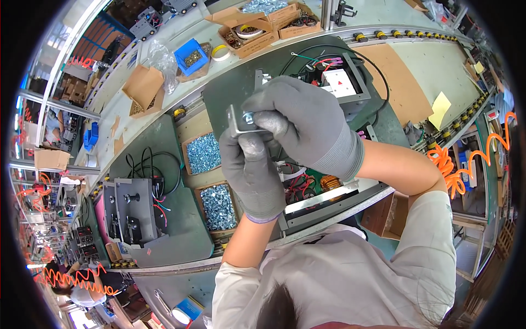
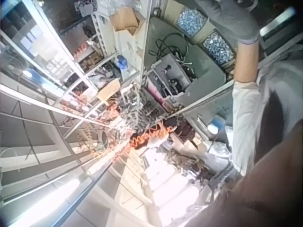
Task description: Assembling internal components of a power inverter unit on a factory assembly line.
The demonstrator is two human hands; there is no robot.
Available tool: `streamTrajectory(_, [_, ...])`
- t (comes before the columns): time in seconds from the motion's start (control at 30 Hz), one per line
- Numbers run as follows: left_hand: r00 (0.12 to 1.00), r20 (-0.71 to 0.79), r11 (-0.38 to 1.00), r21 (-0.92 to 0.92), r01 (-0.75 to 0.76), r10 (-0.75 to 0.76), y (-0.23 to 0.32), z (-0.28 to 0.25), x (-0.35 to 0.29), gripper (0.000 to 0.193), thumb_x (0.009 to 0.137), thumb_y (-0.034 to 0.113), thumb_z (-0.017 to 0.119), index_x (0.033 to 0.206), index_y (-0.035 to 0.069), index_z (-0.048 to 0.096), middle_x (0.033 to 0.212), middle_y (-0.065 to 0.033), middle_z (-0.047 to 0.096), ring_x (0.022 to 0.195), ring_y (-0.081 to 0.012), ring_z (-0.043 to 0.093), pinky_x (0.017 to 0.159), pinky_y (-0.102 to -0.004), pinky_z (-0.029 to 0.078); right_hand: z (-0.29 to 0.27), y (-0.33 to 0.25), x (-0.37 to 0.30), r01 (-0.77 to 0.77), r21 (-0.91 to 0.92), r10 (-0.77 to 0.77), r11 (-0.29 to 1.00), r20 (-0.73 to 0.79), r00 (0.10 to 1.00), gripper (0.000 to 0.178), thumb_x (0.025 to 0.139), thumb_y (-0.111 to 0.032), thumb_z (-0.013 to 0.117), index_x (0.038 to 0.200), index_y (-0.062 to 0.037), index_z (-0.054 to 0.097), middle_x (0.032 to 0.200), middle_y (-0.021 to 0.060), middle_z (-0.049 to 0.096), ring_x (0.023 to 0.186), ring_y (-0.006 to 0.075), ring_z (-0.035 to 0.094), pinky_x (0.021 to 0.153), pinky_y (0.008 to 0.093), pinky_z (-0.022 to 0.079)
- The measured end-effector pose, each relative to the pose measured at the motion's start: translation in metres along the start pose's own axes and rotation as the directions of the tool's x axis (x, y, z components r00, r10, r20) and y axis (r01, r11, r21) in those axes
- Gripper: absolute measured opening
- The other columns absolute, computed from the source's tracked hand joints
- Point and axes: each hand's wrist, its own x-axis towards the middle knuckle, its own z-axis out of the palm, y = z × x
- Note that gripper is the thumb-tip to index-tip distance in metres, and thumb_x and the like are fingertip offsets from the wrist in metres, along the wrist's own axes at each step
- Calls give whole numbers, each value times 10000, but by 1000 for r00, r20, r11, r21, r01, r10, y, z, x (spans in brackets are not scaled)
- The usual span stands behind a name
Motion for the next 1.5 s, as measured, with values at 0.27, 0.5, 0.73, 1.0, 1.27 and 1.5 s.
streamTrajectory(0.27, [990, 124, 996, -61, 72, -64, 4, -10, -14, 373, 1012, 376, 611, 1188, 56, 535, 1021, -29, 618, 878, -114, 559, 768, -292, 453, -26, -5, 8, 80, -47, -64, 996, 280, 958, 187, 850, -161, 653, 1036, -164, 667, 916, 65, 663, 856, 288, 686, 702, 399, 549])
streamTrajectory(0.5, [992, 126, 996, -93, -16, 28, 2, -7, -22, 360, 1025, 375, 589, 1189, 64, 509, 1065, -35, 604, 954, -142, 572, 850, -335, 466, -32, -24, -5, 174, -360, -41, 917, 347, 937, 195, 814, -173, 670, 1001, -134, 632, 852, 73, 615, 803, 272, 680, 662, 385, 535])
streamTrajectory(0.73, [965, 261, 991, -114, 66, -34, 7, -11, -25, 565, 1000, 431, 603, 1383, 49, 442, 1293, -95, 572, 1183, -222, 576, 1018, -426, 451, -38, -10, -4, 136, -86, -99, 987, 348, 932, 307, 801, -156, 728, 1084, -76, 641, 920, 85, 655, 814, 302, 657, 712, 408, 514])
streamTrajectory(1.0, [963, 271, 1000, 1, 11, -11, 7, -13, -32, 448, 963, 502, 639, 1102, 99, 499, 999, -28, 562, 992, -159, 539, 934, -359, 428, -40, -5, -17, -4, 119, -32, 993, 299, 954, 334, 967, -374, 604, 1019, -44, 599, 946, 117, 639, 857, 345, 640, 763, 403, 509])
streamTrajectory(1.27, [956, 292, 995, 101, 5, -35, 13, -14, -30, 495, 965, 487, 642, 1208, 75, 515, 1133, -45, 574, 1062, -177, 555, 986, -391, 425, -51, -12, -14, 42, 16, -45, 999, 271, 962, 220, 906, -262, 646, 1044, -95, 606, 932, 104, 647, 864, 342, 659, 723, 432, 533])
streamTrajectory(1.5, [940, 336, 980, 164, -114, 53, 3, -16, -24, 515, 1028, 482, 533, 1212, 2, 567, 1125, -61, 598, 968, -139, 586, 861, -291, 480, -44, -19, -18, -99, 159, 69, 982, 182, 981, 229, 900, -280, 688, 985, -70, 652, 880, 106, 679, 799, 335, 673, 703, 409, 535])
